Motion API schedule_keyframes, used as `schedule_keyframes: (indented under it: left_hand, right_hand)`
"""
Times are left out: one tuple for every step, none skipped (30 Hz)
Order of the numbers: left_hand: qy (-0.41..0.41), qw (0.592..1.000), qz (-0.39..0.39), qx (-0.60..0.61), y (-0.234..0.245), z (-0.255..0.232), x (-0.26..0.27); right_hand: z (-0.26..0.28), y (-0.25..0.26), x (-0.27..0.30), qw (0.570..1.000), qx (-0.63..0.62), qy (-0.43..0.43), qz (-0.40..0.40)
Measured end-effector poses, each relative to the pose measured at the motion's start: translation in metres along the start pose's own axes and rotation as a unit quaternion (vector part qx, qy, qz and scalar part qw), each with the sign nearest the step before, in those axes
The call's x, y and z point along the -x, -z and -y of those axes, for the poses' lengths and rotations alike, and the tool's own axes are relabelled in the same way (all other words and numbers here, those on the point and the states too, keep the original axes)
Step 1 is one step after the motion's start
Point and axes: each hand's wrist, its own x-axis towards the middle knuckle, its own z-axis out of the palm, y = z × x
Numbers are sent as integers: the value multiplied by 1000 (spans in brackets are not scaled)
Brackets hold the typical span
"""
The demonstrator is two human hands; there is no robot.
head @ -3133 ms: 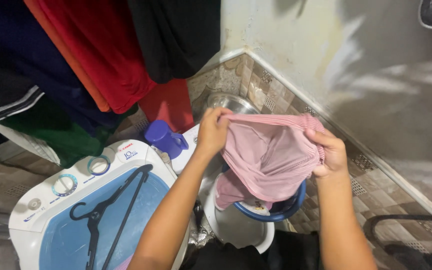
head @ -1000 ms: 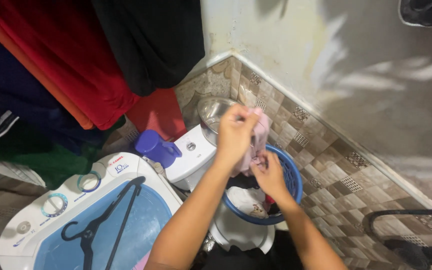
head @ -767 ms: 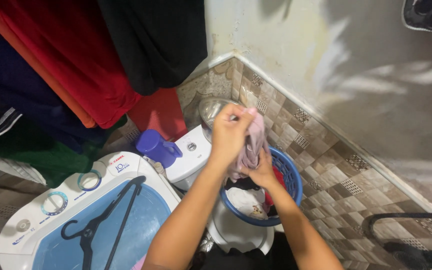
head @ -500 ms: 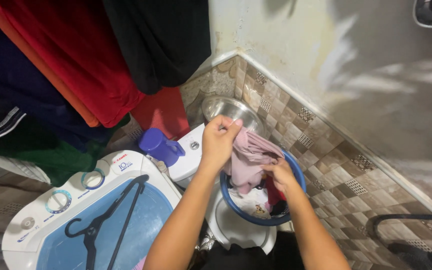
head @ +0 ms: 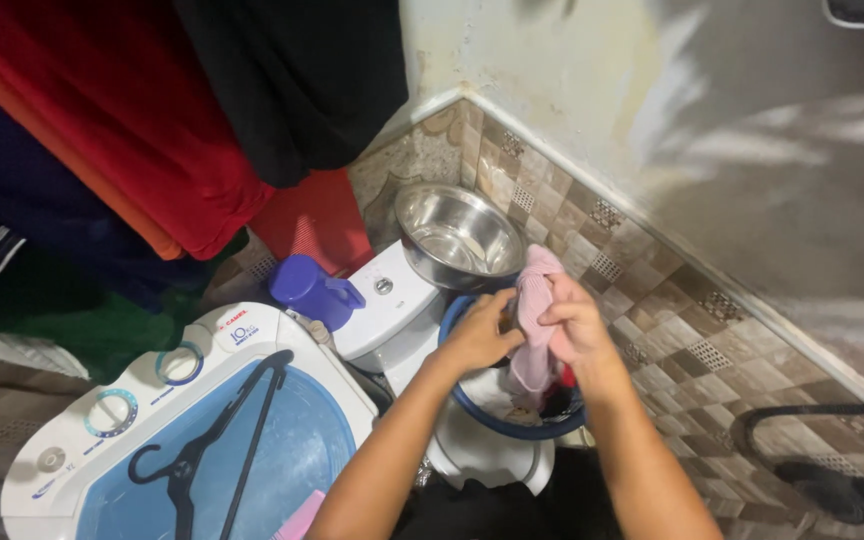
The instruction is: Hanging clothes on a clothesline and using hangers.
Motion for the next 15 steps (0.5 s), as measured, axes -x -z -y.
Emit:
schedule_keyframes:
  left_hand:
    - [-1, 1000, 4, 0, -1, 6, -3]
    - [-32, 999, 9, 36, -3, 11, -6]
    - [-62, 995, 14, 72, -6, 17, -10]
    - [-62, 995, 17, 73, -11, 29, -14]
    - [-74, 996, 12, 44, -16, 40, -19]
    - [-87, 996, 6, 14, -20, 52, -25]
    - [-89, 996, 9, 14, -12, 51, -29]
    - [-64, 996, 46, 43, -5, 50, -33]
    - [-38, 993, 83, 71, 2, 49, -37]
    - [-39, 993, 88, 72, 11, 54, -43]
    - [-37, 985, 67, 157, 21, 58, -49]
    - [-35, 969, 44, 239, 33, 63, -55]
    - [-36, 970, 46, 238, 47, 29, -48]
    - [-23, 943, 20, 331, 61, -4, -41]
    - [-11, 907, -6, 421, 75, -37, -33]
  right_hand:
    - [12, -15, 2, 1000, 0, 2, -3]
    - [26, -29, 3, 1000, 3, -13, -12]
    - [40, -43, 4, 999, 5, -29, -22]
    - [42, -34, 7, 999, 6, -27, -25]
    - [45, -26, 9, 998, 2, -47, -28]
    - [47, -17, 10, 997, -2, -66, -29]
    - [52, -9, 10, 998, -2, -63, -31]
    - [57, 0, 13, 995, 38, -78, -44]
    - [61, 8, 15, 991, 78, -94, -57]
    - [69, 9, 20, 991, 78, -91, -61]
    - [76, 10, 25, 979, 145, -100, -104]
    - [83, 11, 26, 961, 211, -108, -143]
    - [82, 17, 28, 961, 210, -106, -144]
    - [81, 23, 30, 925, 285, -115, -222]
    - [79, 29, 32, 878, 355, -124, -296]
